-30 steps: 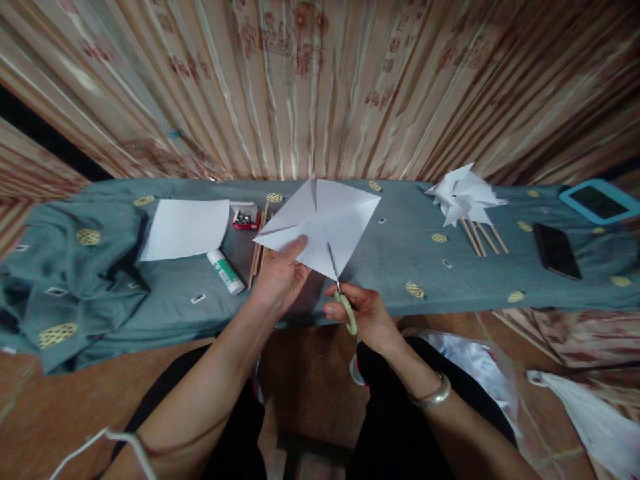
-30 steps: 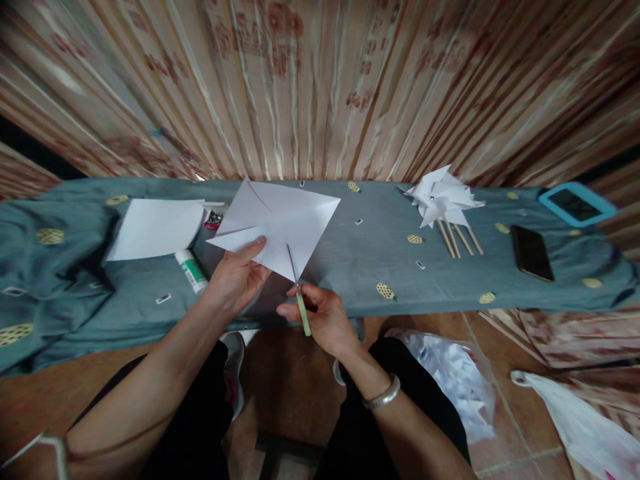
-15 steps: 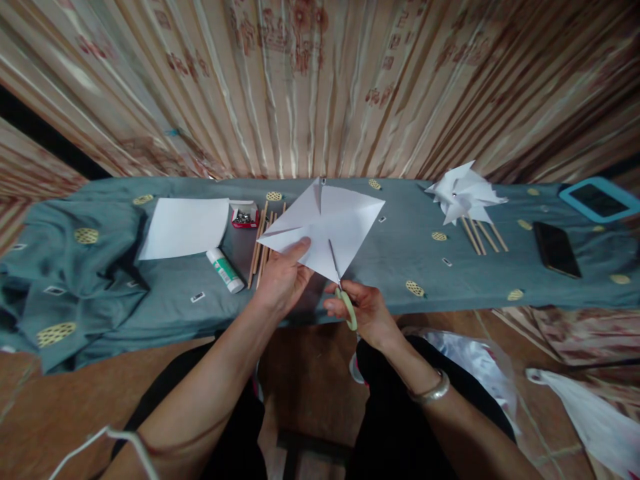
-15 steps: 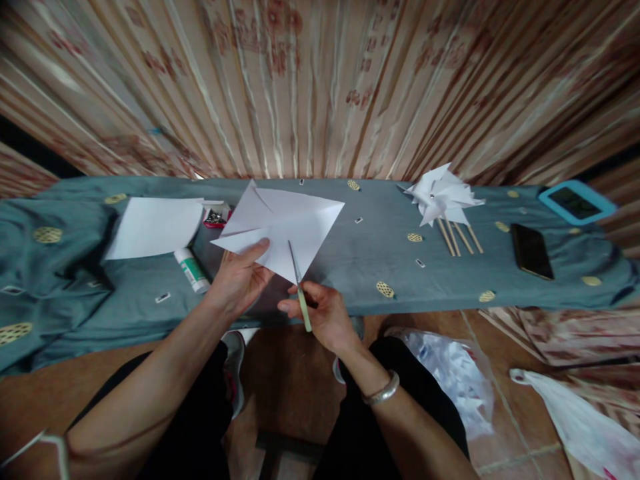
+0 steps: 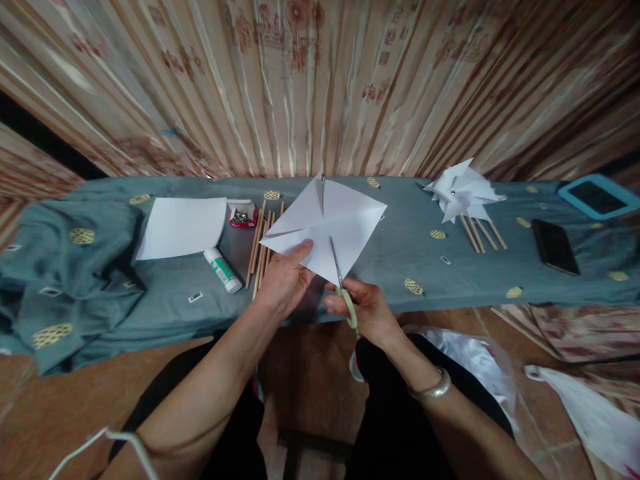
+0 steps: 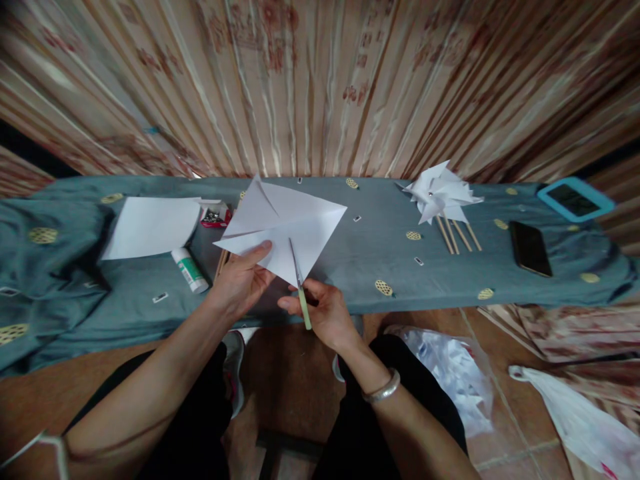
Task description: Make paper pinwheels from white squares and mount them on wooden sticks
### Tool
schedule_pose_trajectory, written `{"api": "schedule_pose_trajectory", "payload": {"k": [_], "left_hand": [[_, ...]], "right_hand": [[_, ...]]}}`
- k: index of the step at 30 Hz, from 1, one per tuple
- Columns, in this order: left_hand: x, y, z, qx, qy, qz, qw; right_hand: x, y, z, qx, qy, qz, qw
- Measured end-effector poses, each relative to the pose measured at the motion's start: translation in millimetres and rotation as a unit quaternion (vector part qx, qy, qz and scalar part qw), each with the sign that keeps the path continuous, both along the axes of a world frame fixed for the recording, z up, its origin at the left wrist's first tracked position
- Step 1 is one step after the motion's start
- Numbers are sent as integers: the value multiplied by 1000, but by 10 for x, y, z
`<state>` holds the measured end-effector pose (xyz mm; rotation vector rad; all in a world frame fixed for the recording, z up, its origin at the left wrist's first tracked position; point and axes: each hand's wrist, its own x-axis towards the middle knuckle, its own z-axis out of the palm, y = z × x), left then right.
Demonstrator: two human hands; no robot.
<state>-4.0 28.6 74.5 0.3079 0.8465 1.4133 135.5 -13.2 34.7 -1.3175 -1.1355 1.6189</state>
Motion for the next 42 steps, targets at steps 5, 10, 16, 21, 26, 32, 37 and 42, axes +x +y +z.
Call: {"api": "schedule_pose_trajectory", "payload": {"k": [5, 10, 16, 21, 26, 32, 37, 42], "left_hand": [[7, -5, -10, -1, -2, 0, 1000], [6, -5, -14, 14, -9, -4, 1000], [15, -23, -3, 16, -5, -10, 1000], [20, -31, -2, 9, 0, -11, 1000], [13, -30, -13, 18, 3, -15, 1000], [11, -34, -7, 15, 1, -9, 1000], [14, -31, -6, 14, -1, -10, 1000], [9, -31, -6, 23, 0, -16, 1000]], "right_hand": [[-19, 2, 21, -4, 1, -9, 1000], [-47, 6, 62, -16, 10, -29, 999], [-28, 2, 78, 3, 5, -15, 1000], [-6, 3, 34, 20, -4, -6, 1000], [-18, 4, 12, 18, 13, -14, 1000], [-38, 14, 25, -6, 23, -29, 999], [-24, 15, 26, -3, 18, -26, 999], [-14, 3, 19, 6, 18, -15, 1000]]}}
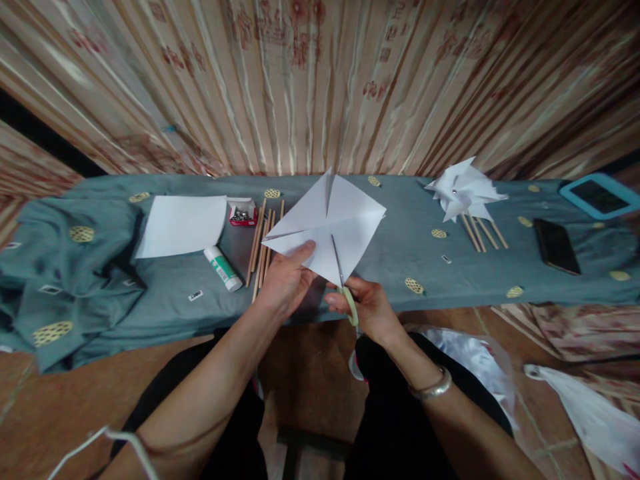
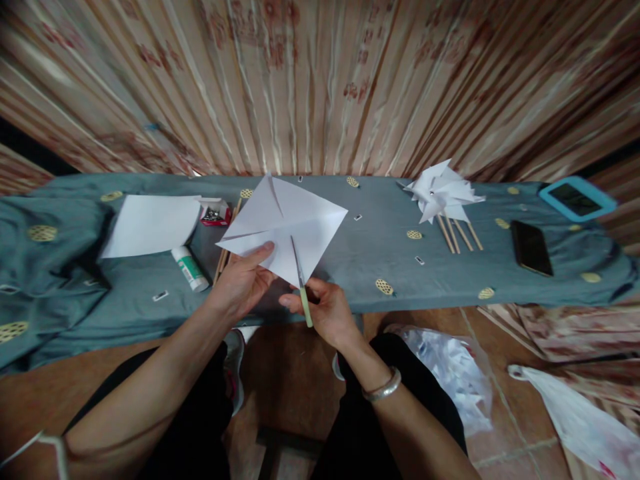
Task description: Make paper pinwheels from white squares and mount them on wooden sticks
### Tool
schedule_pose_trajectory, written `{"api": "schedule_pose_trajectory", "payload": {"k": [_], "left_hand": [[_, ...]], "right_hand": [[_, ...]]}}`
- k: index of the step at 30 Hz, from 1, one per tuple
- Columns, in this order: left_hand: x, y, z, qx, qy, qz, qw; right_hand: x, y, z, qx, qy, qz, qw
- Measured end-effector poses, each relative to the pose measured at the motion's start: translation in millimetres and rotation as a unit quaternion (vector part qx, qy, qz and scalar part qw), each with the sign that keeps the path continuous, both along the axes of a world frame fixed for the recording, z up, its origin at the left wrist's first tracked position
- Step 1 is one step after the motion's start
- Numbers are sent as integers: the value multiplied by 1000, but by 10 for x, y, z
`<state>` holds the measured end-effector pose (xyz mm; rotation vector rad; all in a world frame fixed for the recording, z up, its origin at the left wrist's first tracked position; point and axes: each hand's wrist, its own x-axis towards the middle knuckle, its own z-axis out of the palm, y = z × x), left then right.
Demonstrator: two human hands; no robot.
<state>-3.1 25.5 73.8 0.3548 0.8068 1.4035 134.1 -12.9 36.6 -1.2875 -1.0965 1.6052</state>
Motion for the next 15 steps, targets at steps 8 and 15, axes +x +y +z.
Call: {"api": "schedule_pose_trajectory", "payload": {"k": [8, 15], "left_hand": [[-4, 4, -11, -1, 5, -5, 1000], [0, 6, -21, -8, 8, -6, 1000]], "right_hand": [[17, -3, 0, 13, -4, 16, 1000], [23, 3, -24, 13, -10, 17, 1000]]}}
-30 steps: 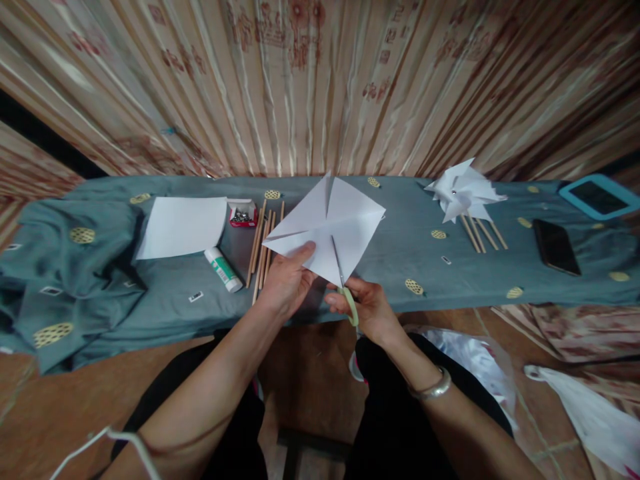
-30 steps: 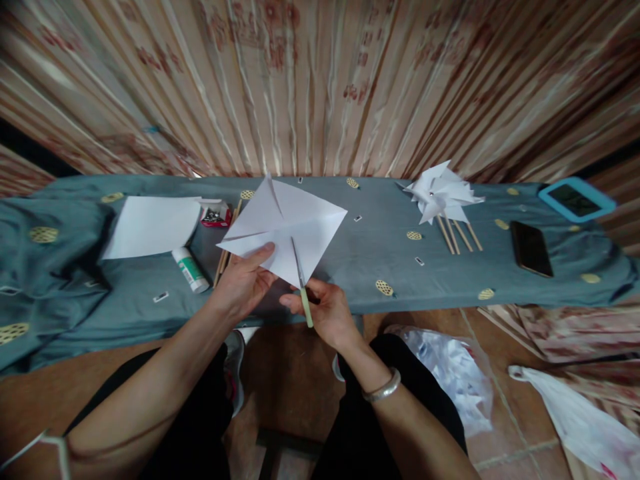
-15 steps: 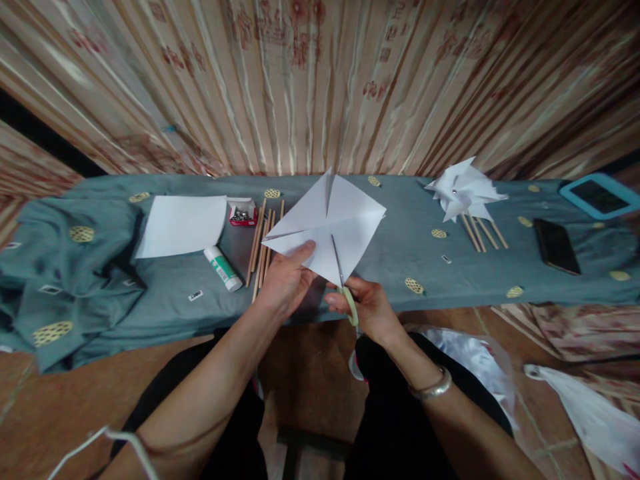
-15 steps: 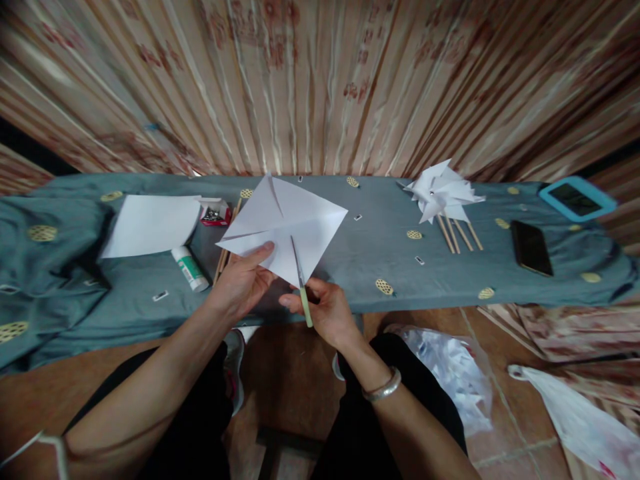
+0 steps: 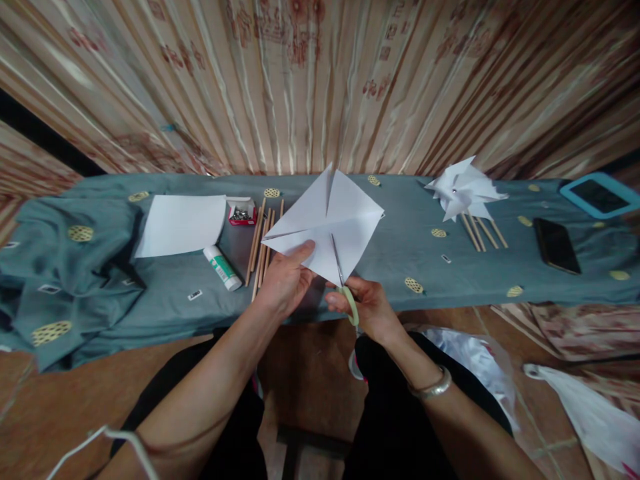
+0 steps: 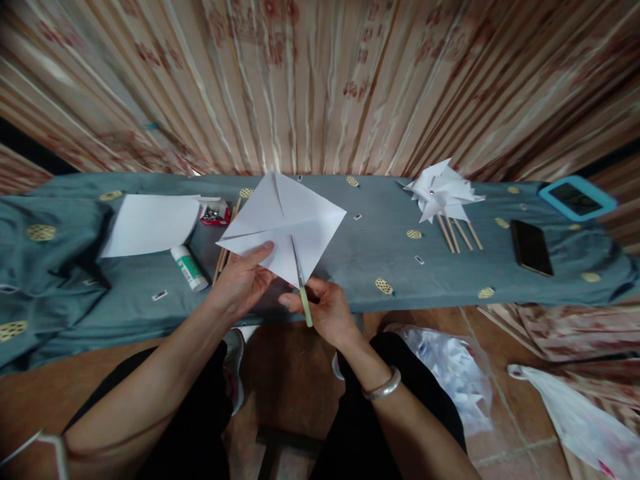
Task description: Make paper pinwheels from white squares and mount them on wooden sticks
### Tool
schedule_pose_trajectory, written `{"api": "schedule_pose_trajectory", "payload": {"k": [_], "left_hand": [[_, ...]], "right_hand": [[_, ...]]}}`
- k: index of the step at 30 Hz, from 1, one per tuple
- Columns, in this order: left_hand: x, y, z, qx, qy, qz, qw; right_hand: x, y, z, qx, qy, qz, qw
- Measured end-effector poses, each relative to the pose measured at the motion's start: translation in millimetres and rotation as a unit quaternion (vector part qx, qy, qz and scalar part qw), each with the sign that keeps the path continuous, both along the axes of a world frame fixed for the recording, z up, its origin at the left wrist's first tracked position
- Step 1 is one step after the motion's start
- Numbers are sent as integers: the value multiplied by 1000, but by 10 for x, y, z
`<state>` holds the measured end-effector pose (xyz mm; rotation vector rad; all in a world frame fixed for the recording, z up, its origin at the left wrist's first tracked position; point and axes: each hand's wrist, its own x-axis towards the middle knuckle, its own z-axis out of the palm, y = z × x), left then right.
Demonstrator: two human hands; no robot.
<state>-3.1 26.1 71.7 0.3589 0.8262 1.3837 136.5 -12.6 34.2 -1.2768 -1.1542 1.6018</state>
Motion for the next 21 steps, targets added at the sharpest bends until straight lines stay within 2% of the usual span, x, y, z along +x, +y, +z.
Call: {"api": "schedule_pose_trajectory", "payload": {"k": [4, 12, 21], "left_hand": [[-1, 3, -25, 13, 9, -2, 1000], [4, -3, -47, 15, 16, -1, 1000], [-1, 11, -66, 13, 25, 1, 1000]], "right_hand": [[11, -1, 7, 11, -13, 3, 1000], [-9, 9, 57, -9, -22, -18, 1000], [-15, 19, 62, -20, 2, -19, 1000]]}}
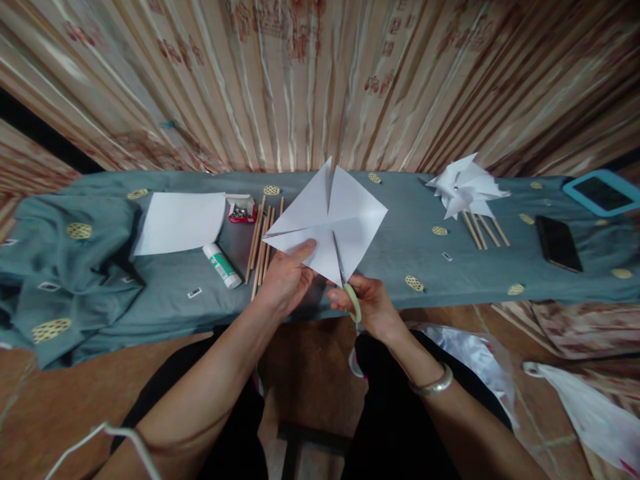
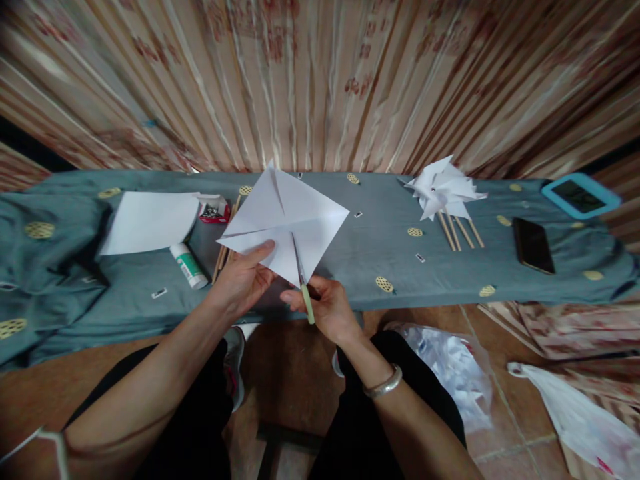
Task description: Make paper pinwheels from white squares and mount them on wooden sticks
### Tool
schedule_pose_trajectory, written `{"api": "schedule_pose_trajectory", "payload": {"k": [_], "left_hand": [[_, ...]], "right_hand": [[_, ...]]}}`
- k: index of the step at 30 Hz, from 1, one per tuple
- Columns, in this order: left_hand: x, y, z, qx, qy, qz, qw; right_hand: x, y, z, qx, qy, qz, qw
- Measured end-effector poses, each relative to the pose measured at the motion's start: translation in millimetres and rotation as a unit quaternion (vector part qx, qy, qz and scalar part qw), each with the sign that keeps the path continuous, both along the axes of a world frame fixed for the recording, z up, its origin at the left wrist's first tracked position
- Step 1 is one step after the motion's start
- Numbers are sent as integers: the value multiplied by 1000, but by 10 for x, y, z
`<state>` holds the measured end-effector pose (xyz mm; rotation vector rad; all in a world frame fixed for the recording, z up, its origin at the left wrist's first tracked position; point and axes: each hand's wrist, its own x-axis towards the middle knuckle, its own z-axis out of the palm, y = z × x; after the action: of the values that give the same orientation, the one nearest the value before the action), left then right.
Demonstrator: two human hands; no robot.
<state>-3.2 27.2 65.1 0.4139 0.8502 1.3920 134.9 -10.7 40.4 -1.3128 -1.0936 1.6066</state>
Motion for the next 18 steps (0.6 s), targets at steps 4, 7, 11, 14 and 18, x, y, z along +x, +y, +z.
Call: {"api": "schedule_pose_trajectory", "payload": {"k": [4, 7, 11, 14, 18], "left_hand": [[1, -7, 8, 2, 0, 2, 1000], [-1, -13, 14, -3, 1, 1, 1000], [-5, -15, 13, 2, -14, 3, 1000], [-2, -17, 13, 3, -21, 5, 1000], [4, -18, 17, 1, -22, 9, 1000]], "right_hand": [[-2, 0, 5, 0, 7, 2, 1000], [2, -2, 13, 5, 5, -2, 1000], [-1, 3, 24, 9, 9, -4, 1000], [-10, 7, 18, 1, 16, -14, 1000], [-14, 3, 0, 0, 8, -11, 1000]]}}
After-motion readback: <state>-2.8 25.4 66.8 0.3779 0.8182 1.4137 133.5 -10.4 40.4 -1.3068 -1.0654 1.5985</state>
